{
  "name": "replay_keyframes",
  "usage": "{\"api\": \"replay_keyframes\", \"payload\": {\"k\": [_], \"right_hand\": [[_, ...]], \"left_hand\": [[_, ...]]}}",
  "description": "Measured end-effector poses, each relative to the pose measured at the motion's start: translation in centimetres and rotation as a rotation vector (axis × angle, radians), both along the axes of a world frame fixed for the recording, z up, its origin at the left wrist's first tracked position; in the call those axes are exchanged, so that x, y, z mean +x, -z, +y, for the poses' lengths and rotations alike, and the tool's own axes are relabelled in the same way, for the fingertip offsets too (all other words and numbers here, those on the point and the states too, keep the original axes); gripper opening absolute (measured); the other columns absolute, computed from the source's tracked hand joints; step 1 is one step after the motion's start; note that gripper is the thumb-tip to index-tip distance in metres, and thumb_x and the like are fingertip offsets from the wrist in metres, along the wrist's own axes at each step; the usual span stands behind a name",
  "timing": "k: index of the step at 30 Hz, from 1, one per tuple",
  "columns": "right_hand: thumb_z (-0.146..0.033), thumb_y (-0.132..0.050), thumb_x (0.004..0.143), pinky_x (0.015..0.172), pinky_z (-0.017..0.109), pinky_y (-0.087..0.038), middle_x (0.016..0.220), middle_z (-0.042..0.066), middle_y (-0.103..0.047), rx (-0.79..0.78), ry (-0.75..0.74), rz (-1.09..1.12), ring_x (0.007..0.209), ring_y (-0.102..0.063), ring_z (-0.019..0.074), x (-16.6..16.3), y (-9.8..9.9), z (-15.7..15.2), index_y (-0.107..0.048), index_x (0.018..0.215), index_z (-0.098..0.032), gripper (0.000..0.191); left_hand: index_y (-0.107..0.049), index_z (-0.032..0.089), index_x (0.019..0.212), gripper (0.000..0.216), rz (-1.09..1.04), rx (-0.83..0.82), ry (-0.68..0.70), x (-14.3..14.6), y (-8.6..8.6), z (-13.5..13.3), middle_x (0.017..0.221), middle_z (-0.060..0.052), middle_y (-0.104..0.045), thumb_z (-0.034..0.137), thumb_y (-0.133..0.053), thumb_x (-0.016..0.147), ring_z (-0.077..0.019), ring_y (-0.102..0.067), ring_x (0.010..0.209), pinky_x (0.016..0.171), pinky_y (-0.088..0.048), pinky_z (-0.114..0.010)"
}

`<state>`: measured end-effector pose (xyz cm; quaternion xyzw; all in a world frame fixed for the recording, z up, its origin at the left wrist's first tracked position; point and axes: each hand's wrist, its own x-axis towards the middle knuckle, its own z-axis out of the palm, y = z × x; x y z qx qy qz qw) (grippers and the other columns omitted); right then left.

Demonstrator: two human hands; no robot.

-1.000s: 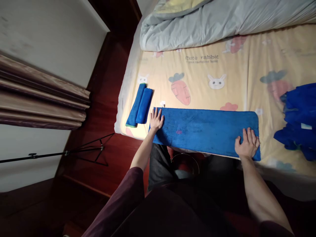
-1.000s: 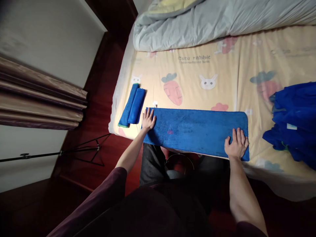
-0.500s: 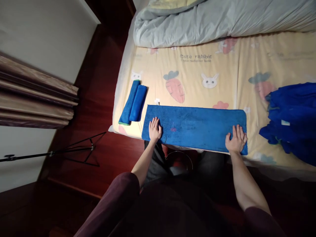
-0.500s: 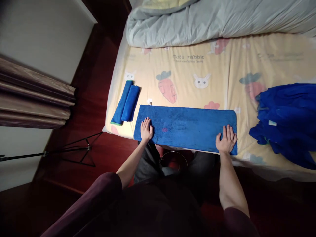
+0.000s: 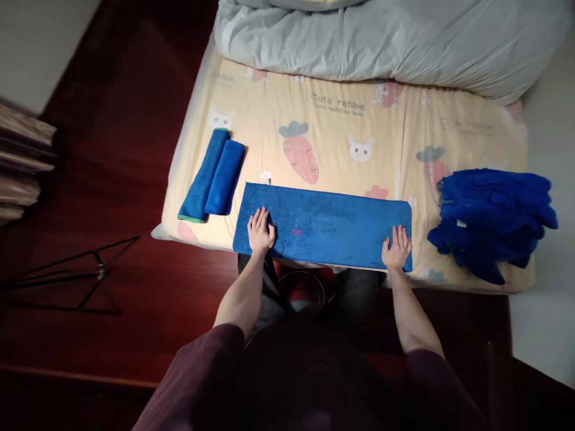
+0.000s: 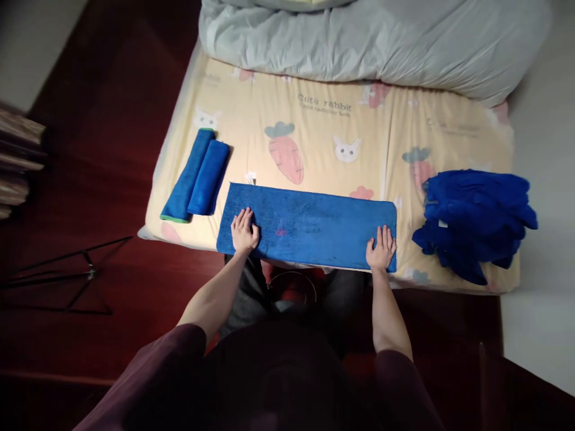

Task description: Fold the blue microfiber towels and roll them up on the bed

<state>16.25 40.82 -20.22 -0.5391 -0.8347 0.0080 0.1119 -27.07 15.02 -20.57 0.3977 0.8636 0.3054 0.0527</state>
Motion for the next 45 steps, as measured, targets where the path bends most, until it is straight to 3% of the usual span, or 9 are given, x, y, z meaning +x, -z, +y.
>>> {"api": "replay_keyframes", "payload": {"k": [4, 7, 13, 17, 20, 23, 36, 41, 45], "right_hand": [[-0.028, -0.032, 0.102, 0.129, 0.053, -0.016, 0.164, 0.015, -0.042, -0.092, 0.163, 0.017, 0.156, -0.029, 0.0243, -2.1, -1.2, -0.5, -0.048, 0.155, -0.013, 0.058], [-0.031, -0.032, 0.105, 0.129, 0.057, -0.007, 0.17, 0.017, -0.029, -0.138, 0.323, 0.062, 0.159, -0.016, 0.0287, -7.6, -2.4, -2.6, -0.046, 0.156, -0.01, 0.057], [-0.042, -0.037, 0.109, 0.13, 0.055, 0.005, 0.176, 0.006, -0.012, -0.315, -0.28, 0.179, 0.163, 0.0, 0.0257, -24.2, -4.4, -10.3, -0.031, 0.165, -0.018, 0.061], [-0.042, -0.04, 0.108, 0.13, 0.059, 0.004, 0.175, 0.003, -0.019, -0.5, -0.38, 0.226, 0.163, 0.0, 0.0271, -29.7, -4.0, -12.5, -0.031, 0.166, -0.022, 0.062], [-0.045, -0.043, 0.107, 0.132, 0.055, 0.002, 0.174, 0.003, -0.022, -0.486, -0.458, 0.245, 0.163, -0.004, 0.0244, -28.7, -3.2, -11.6, -0.032, 0.165, -0.023, 0.063], [-0.048, -0.041, 0.108, 0.132, 0.05, 0.0, 0.175, 0.004, -0.019, -0.431, -0.48, 0.19, 0.163, -0.008, 0.0215, -25.4, -2.9, -9.0, -0.033, 0.164, -0.021, 0.063], [-0.041, -0.028, 0.108, 0.13, 0.055, -0.01, 0.174, 0.012, -0.019, -0.267, 0.009, 0.054, 0.162, -0.011, 0.0249, -10.6, -3.0, 2.5, -0.032, 0.164, -0.014, 0.062], [-0.041, -0.023, 0.107, 0.13, 0.056, -0.008, 0.174, 0.014, -0.017, -0.228, 0.147, 0.038, 0.162, -0.01, 0.0259, -8.4, -2.5, 5.0, -0.028, 0.165, -0.01, 0.065], [-0.041, -0.023, 0.107, 0.13, 0.056, -0.009, 0.174, 0.015, -0.016, -0.228, 0.169, 0.025, 0.162, -0.009, 0.0261, -8.4, -2.2, 5.4, -0.023, 0.166, -0.007, 0.068]], "left_hand": [[-0.054, 0.016, 0.149, 0.059, -0.024, 0.033, -0.004, 0.1, 0.0, 0.0, 0.161, -0.012, -0.048, 0.024, -0.047, 0.091, -0.027, -0.031, 0.157, 0.132, -0.015, -0.054], [-0.055, 0.016, 0.148, 0.058, -0.006, 0.043, -0.004, 0.1, 0.0, 0.0, 0.16, -0.011, -0.049, 0.024, -0.046, 0.092, -0.027, -0.033, 0.156, 0.132, -0.017, -0.053], [-0.054, 0.017, 0.149, 0.059, 0.013, 0.014, -0.012, 0.3, -0.4, 0.1, 0.16, -0.011, -0.05, 0.025, -0.047, 0.091, -0.0277, -0.035, 0.156, 0.131, -0.018, -0.054], [-0.054, 0.018, 0.149, 0.06, 0.038, 0.004, -0.013, 0.3, -0.5, 0.1, 0.159, -0.01, -0.05, 0.025, -0.047, 0.09, -0.028, -0.037, 0.155, 0.13, -0.02, -0.054], [-0.055, 0.018, 0.149, 0.06, 0.049, 0.005, -0.023, 0.3, -0.3, 0.1, 0.159, -0.01, -0.051, 0.025, -0.047, 0.09, -0.0278, -0.038, 0.154, 0.13, -0.02, -0.053], [-0.055, 0.017, 0.148, 0.059, 0.05, 0.016, -0.015, 0.3, -0.2, 0.1, 0.159, -0.011, -0.051, 0.025, -0.047, 0.09, -0.0279, -0.038, 0.154, 0.13, -0.021, -0.053], [-0.056, 0.017, 0.147, 0.06, 0.045, 0.012, -0.027, 0.4, -0.6, 0.2, 0.157, -0.012, -0.053, 0.025, -0.049, 0.088, -0.0293, -0.04, 0.153, 0.129, -0.02, -0.055], [-0.054, 0.018, 0.148, 0.061, 0.036, 0.024, -0.02, 0.4, -0.4, 0.2, 0.159, -0.012, -0.051, 0.025, -0.049, 0.088, -0.0294, -0.038, 0.153, 0.13, -0.019, -0.055], [-0.055, 0.018, 0.147, 0.061, 0.034, 0.019, -0.025, 0.5, -0.7, 0.2, 0.158, -0.012, -0.051, 0.025, -0.049, 0.087, -0.0298, -0.039, 0.153, 0.129, -0.02, -0.055]]}}
